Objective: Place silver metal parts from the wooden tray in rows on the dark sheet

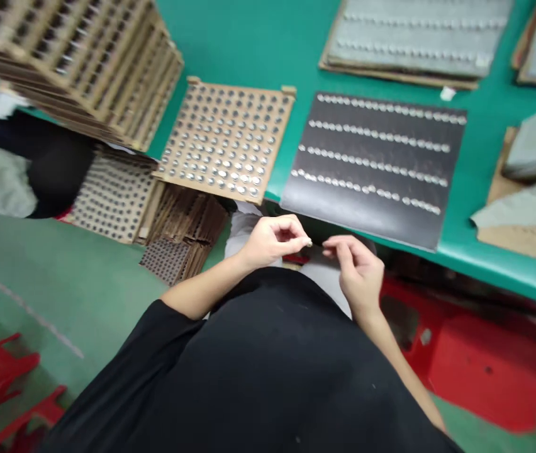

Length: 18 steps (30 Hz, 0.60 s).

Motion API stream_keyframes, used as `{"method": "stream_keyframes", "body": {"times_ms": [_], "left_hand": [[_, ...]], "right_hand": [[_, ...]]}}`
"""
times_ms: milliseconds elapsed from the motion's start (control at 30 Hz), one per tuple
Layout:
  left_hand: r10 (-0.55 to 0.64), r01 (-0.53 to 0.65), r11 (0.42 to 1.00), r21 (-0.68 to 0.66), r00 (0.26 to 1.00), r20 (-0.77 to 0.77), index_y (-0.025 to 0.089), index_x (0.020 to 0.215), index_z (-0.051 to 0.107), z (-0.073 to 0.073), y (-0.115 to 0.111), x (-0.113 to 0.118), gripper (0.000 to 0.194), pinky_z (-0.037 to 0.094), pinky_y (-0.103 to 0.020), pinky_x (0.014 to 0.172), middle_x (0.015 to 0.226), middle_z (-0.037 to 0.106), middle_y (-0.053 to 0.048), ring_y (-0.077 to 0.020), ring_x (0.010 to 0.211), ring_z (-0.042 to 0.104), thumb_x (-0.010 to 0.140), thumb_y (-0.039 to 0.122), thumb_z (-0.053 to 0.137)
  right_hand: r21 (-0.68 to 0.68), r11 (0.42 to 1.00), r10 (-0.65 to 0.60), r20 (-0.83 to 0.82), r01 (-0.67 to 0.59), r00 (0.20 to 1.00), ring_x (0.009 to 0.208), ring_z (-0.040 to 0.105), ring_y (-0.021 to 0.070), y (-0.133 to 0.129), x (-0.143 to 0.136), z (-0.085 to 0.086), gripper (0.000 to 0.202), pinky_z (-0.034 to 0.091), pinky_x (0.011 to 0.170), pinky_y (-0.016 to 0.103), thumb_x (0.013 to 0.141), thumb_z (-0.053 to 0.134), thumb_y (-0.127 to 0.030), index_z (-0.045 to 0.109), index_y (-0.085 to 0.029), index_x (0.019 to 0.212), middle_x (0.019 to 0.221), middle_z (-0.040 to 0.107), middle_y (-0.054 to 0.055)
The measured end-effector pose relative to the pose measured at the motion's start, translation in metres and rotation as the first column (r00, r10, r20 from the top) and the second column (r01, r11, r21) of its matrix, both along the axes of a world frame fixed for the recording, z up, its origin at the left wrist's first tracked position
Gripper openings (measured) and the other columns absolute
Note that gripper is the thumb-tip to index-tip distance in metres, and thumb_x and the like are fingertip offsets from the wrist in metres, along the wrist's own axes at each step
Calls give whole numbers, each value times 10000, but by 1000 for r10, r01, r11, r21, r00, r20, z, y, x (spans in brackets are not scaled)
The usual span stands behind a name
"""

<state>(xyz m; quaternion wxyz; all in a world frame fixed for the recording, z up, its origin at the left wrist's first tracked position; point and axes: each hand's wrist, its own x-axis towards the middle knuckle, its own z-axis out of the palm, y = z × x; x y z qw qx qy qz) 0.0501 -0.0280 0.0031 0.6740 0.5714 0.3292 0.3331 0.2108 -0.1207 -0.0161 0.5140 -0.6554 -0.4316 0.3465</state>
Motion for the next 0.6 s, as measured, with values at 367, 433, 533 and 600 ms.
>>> {"method": "stream_keyframes", "body": {"times_ms": [367,433,533,600], "left_hand": [[722,-545,691,474,543,-428,144,475,597,9,188,-142,244,346,-270,611,485,552,30,-89,553,450,631,-26,679],[730,-546,683,485,476,-490,151,458,584,3,207,-151,274,329,-272,633,446,516,56,-79,563,418,635,-30,688],[719,-548,689,474,433,-544,156,437,568,-2,225,-152,295,306,-264,646,403,465,95,-55,564,378,622,-8,729],[727,-545,681,489,419,-545,161,438,569,-1,232,-149,297,307,-259,664,388,432,112,-51,564,363,613,9,754]], "right_hand": [[-132,990,-67,-89,55,994,470,493,106,-13,5,-19,461,416,450,258,809,594,-618,563,-198,620,590,567,-1],[-125,992,-35,-89,24,995,459,475,103,-13,3,-17,502,400,448,260,832,557,-631,505,-204,574,580,550,-3],[-114,993,8,-21,-11,1000,443,474,115,-13,2,-14,552,384,445,275,849,550,-609,468,-203,485,515,525,7],[-85,996,29,7,-28,1000,425,474,124,-13,2,-13,562,376,431,282,855,559,-585,475,-202,452,482,514,11]]}}
